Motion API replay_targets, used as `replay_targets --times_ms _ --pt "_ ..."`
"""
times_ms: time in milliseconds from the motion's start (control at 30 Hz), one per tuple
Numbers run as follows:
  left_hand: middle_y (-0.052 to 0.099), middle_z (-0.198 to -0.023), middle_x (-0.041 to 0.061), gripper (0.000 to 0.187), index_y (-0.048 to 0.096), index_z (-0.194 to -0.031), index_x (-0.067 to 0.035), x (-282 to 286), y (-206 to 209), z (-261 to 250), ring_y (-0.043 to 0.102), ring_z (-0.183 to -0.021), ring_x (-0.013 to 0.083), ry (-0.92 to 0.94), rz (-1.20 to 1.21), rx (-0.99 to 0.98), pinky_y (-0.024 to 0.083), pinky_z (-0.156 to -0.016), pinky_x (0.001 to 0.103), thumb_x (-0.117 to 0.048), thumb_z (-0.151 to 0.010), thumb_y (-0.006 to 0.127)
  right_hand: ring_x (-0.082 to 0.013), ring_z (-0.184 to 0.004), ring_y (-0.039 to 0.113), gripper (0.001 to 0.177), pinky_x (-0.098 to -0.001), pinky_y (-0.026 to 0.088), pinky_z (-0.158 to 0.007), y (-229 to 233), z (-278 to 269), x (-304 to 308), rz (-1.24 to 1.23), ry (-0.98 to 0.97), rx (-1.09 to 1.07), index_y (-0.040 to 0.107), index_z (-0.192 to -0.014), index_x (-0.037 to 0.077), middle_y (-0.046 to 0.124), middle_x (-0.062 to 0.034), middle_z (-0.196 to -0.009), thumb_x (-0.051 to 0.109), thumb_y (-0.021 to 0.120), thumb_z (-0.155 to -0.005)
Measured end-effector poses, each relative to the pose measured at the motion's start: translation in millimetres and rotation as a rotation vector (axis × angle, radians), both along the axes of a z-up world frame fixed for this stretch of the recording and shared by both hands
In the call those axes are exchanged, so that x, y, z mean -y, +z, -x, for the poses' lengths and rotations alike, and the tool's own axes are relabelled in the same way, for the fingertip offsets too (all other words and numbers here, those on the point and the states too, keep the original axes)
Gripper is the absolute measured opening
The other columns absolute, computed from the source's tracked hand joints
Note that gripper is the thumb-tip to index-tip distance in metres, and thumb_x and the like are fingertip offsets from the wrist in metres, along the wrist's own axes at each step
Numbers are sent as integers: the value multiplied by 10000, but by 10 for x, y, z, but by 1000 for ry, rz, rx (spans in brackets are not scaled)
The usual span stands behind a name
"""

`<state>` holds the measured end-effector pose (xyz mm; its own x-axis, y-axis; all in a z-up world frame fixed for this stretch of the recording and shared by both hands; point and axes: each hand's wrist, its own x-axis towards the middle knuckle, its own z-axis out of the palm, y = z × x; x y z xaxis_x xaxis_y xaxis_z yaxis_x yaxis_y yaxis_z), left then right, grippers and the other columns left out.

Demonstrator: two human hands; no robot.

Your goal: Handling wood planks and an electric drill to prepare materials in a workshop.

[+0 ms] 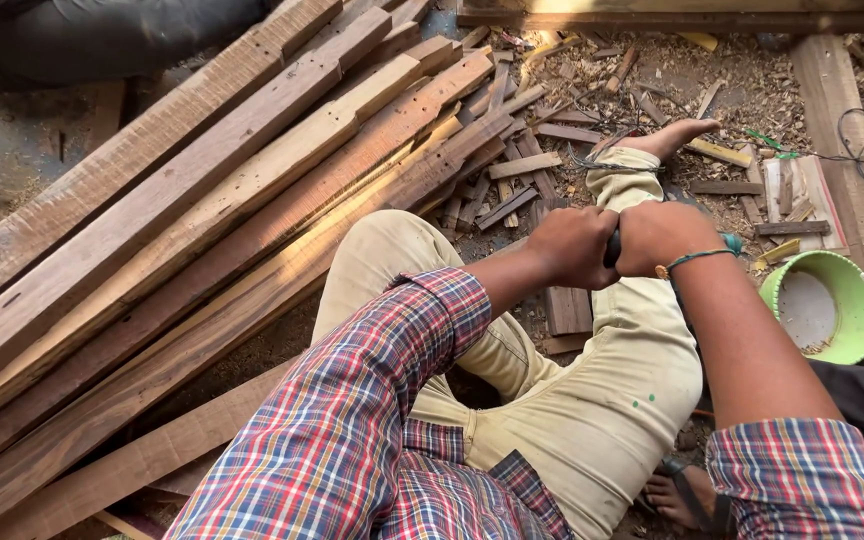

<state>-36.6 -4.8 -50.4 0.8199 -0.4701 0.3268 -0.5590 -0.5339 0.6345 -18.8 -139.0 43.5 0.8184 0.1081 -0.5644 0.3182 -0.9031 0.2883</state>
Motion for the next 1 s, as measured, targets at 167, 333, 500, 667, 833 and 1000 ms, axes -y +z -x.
replay_targets --times_ms 167,333,500,667,833,1000 --pt "703 -862 201 527 646 -912 -10 11 -63 39 726 -741 396 23 20 0 596 -704 488 -438 -640 790 -354 -974 759 324 -438 612 -891 -22 10 -23 4 15 3 810 -970 100 769 -196 -1050 257 757 -692" --pt "709 -877 214 544 641 -940 2 25 -166 -6 731 -755 397 38 -5 -11 596 -710 487 -449 -674 788 -341 -969 763 328 -431 611 -897 -55 -75 -51 22 56 -6 817 -956 117 780 -164 -1045 291 771 -681" --pt "708 -898 233 583 626 -946 26 52 -189 14 736 -768 396 68 2 -21 601 -704 479 -460 -677 802 -317 -961 761 332 -430 613 -874 -172 -140 10 3 126 -18 814 -942 128 779 -136 -1040 333 770 -683" --pt "712 -903 225 579 612 -943 28 57 -201 -9 740 -787 384 53 7 -51 604 -710 466 -423 -649 824 -307 -938 763 324 -420 615 -846 -168 -166 4 40 156 -14 808 -924 126 782 -127 -1013 327 775 -673" --pt "712 -901 239 569 611 -953 32 85 -246 18 737 -782 396 95 28 -34 604 -715 471 -423 -674 810 -301 -944 763 314 -431 613 -849 -117 -180 -26 36 180 -33 812 -927 128 787 -117 -1013 319 766 -683" --pt "713 -893 241 551 609 -946 35 64 -202 -6 735 -761 406 105 19 -51 607 -725 475 -413 -685 795 -302 -952 768 309 -438 622 -850 -201 -218 63 41 227 -25 807 -946 138 789 -116 -1024 329 748 -711"
